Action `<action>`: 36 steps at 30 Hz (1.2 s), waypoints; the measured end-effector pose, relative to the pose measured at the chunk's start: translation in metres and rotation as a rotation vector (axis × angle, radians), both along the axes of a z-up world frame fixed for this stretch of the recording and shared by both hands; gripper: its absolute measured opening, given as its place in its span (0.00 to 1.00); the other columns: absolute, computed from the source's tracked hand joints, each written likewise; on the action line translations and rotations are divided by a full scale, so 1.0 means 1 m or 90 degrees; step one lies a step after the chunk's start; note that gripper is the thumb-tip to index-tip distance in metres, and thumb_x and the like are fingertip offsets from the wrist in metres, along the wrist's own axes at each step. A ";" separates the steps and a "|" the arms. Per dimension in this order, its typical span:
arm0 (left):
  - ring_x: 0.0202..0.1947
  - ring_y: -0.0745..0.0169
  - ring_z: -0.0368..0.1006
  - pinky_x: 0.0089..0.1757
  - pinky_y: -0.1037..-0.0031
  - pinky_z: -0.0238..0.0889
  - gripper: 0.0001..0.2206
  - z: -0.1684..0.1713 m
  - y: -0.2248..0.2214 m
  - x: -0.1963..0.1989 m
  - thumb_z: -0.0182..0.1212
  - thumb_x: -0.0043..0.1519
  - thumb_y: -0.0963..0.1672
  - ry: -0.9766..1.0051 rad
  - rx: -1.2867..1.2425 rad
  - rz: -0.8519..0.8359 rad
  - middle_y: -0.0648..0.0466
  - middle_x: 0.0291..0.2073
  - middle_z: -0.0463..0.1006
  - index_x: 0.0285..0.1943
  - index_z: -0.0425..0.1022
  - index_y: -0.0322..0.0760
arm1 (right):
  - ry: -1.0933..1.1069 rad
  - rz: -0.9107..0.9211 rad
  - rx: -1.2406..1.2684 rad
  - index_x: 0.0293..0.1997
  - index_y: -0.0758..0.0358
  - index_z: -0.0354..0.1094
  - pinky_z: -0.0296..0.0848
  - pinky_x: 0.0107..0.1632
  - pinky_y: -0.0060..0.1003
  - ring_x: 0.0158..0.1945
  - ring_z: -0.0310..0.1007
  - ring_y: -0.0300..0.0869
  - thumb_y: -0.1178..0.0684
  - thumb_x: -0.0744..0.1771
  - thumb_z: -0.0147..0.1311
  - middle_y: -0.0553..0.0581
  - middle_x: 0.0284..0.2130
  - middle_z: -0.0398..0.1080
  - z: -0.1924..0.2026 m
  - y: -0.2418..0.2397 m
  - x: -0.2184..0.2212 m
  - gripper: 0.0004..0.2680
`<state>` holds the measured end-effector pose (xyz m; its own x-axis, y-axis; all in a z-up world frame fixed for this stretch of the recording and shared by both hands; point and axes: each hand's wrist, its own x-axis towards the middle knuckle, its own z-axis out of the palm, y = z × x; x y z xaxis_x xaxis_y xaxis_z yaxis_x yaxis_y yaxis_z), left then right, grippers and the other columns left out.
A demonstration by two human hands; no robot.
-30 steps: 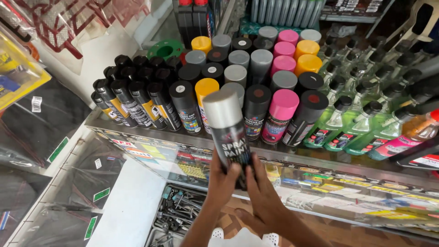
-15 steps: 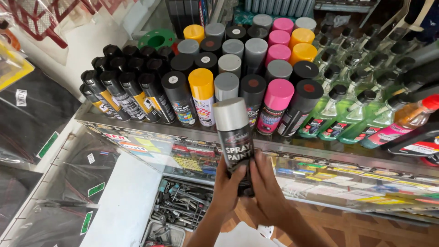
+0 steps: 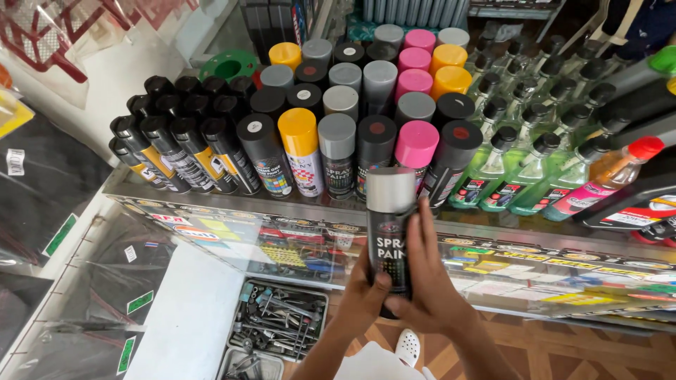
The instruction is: Inspecting and organizing various spray paint cans on a shelf.
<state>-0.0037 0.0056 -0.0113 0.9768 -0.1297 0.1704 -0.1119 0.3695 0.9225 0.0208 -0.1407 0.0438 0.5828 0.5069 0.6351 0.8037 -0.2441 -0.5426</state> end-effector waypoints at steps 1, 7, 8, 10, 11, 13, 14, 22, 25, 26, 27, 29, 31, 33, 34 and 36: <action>0.56 0.48 0.71 0.50 0.64 0.71 0.48 0.001 0.000 0.001 0.52 0.59 0.65 0.002 0.000 -0.006 0.38 0.63 0.68 0.79 0.43 0.34 | -0.041 -0.028 -0.034 0.78 0.72 0.32 0.41 0.78 0.62 0.81 0.25 0.71 0.35 0.68 0.48 0.80 0.77 0.21 -0.004 0.002 -0.001 0.36; 0.58 0.58 0.67 0.56 0.68 0.61 0.40 -0.028 0.020 0.013 0.58 0.65 0.56 -0.040 -0.017 0.084 0.46 0.63 0.69 0.79 0.46 0.33 | 0.076 0.116 -0.017 0.75 0.79 0.37 0.37 0.77 0.62 0.81 0.22 0.67 0.42 0.69 0.48 0.78 0.77 0.25 -0.076 -0.011 -0.034 0.32; 0.58 0.58 0.67 0.56 0.68 0.61 0.40 -0.021 0.018 0.012 0.58 0.65 0.56 -0.043 -0.019 0.084 0.46 0.63 0.69 0.79 0.46 0.33 | 0.073 0.115 -0.018 0.75 0.79 0.37 0.37 0.77 0.62 0.81 0.22 0.67 0.42 0.69 0.48 0.78 0.77 0.25 -0.067 -0.008 -0.024 0.32; 0.74 0.45 0.53 0.64 0.58 0.52 0.55 -0.011 0.013 0.000 0.56 0.48 0.67 0.188 0.060 0.032 0.43 0.78 0.52 0.82 0.37 0.48 | 0.200 0.047 0.006 0.79 0.66 0.23 0.30 0.77 0.62 0.81 0.17 0.63 0.64 0.53 0.49 0.70 0.78 0.18 -0.052 -0.004 -0.013 0.45; 0.74 0.45 0.53 0.64 0.58 0.52 0.55 -0.014 0.009 0.001 0.56 0.48 0.67 0.195 0.062 0.027 0.43 0.78 0.52 0.82 0.37 0.48 | 0.207 0.043 0.007 0.79 0.66 0.23 0.30 0.77 0.62 0.81 0.17 0.63 0.64 0.53 0.49 0.70 0.78 0.18 -0.035 -0.001 -0.008 0.45; 0.60 0.49 0.69 0.54 0.63 0.67 0.50 -0.019 0.002 0.006 0.64 0.56 0.61 0.040 0.005 -0.022 0.40 0.66 0.68 0.80 0.43 0.35 | 0.160 0.045 0.118 0.78 0.69 0.21 0.31 0.77 0.65 0.82 0.21 0.66 0.46 0.63 0.44 0.72 0.79 0.22 -0.001 0.005 0.008 0.38; 0.60 0.49 0.69 0.54 0.63 0.67 0.50 -0.024 -0.001 0.006 0.64 0.56 0.61 0.040 0.006 -0.026 0.40 0.66 0.68 0.80 0.43 0.35 | 0.160 0.042 0.119 0.78 0.69 0.21 0.31 0.77 0.65 0.82 0.21 0.66 0.46 0.63 0.44 0.72 0.79 0.22 0.000 0.005 0.009 0.38; 0.62 0.61 0.68 0.59 0.70 0.59 0.32 -0.002 0.011 0.004 0.59 0.61 0.48 0.270 -0.097 0.156 0.48 0.66 0.73 0.77 0.58 0.36 | 0.166 0.107 0.037 0.76 0.78 0.33 0.34 0.76 0.61 0.81 0.16 0.66 0.47 0.66 0.55 0.78 0.77 0.20 -0.075 -0.004 -0.044 0.36; 0.57 0.46 0.74 0.57 0.53 0.69 0.33 -0.020 0.008 0.010 0.58 0.61 0.53 0.212 0.027 0.067 0.42 0.61 0.77 0.76 0.59 0.42 | 0.321 -0.022 0.107 0.79 0.66 0.21 0.39 0.74 0.55 0.80 0.31 0.61 0.61 0.55 0.53 0.68 0.78 0.29 -0.078 0.008 -0.013 0.45; 0.57 0.46 0.74 0.57 0.53 0.69 0.33 -0.017 0.003 0.009 0.58 0.61 0.53 0.215 0.029 0.069 0.42 0.61 0.77 0.76 0.59 0.42 | 0.324 -0.020 0.108 0.79 0.66 0.21 0.39 0.74 0.55 0.80 0.31 0.61 0.61 0.55 0.53 0.68 0.78 0.29 -0.067 0.006 -0.005 0.45; 0.53 0.55 0.73 0.53 0.62 0.67 0.30 -0.013 -0.002 0.007 0.59 0.63 0.50 0.155 -0.033 0.048 0.45 0.57 0.77 0.74 0.61 0.37 | 0.285 0.005 0.152 0.78 0.68 0.20 0.34 0.75 0.56 0.81 0.27 0.61 0.44 0.61 0.46 0.69 0.78 0.26 -0.056 0.004 0.003 0.40; 0.49 0.63 0.72 0.50 0.72 0.65 0.26 -0.012 -0.008 0.004 0.60 0.65 0.46 0.092 -0.095 0.026 0.47 0.54 0.78 0.72 0.63 0.32 | 0.243 0.030 0.195 0.78 0.70 0.20 0.30 0.76 0.58 0.81 0.23 0.60 0.27 0.67 0.40 0.69 0.79 0.23 -0.035 0.004 0.011 0.41; 0.57 0.61 0.71 0.56 0.72 0.65 0.30 -0.015 -0.011 0.002 0.57 0.65 0.45 0.177 -0.052 0.065 0.44 0.62 0.75 0.77 0.55 0.30 | 0.099 -0.008 0.139 0.77 0.75 0.25 0.36 0.75 0.68 0.80 0.28 0.69 0.32 0.67 0.39 0.76 0.78 0.25 -0.014 0.008 0.012 0.38; 0.51 0.60 0.73 0.50 0.70 0.68 0.28 -0.010 -0.004 0.009 0.52 0.65 0.49 0.199 -0.007 0.100 0.45 0.57 0.78 0.75 0.60 0.34 | 0.053 -0.021 0.049 0.77 0.77 0.29 0.39 0.77 0.63 0.81 0.29 0.68 0.39 0.64 0.42 0.77 0.77 0.27 -0.047 0.003 -0.001 0.37; 0.45 0.59 0.75 0.45 0.67 0.72 0.28 -0.008 -0.001 0.012 0.47 0.65 0.53 0.222 0.040 0.133 0.46 0.51 0.81 0.73 0.65 0.37 | 0.010 -0.038 -0.041 0.76 0.79 0.32 0.41 0.78 0.58 0.81 0.30 0.67 0.45 0.62 0.46 0.79 0.77 0.29 -0.064 0.001 -0.007 0.37; 0.58 0.58 0.69 0.54 0.67 0.65 0.30 -0.029 0.004 0.009 0.50 0.65 0.53 0.274 0.055 0.170 0.47 0.62 0.73 0.76 0.59 0.38 | 0.091 0.031 0.014 0.77 0.76 0.30 0.39 0.77 0.61 0.81 0.24 0.68 0.42 0.65 0.46 0.78 0.77 0.25 -0.085 0.000 -0.035 0.36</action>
<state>0.0049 0.0096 -0.0405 0.9569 0.1388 -0.2550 0.2047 0.3004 0.9316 -0.0139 -0.1403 -0.0414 0.6433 0.5238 0.5584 0.7283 -0.1938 -0.6573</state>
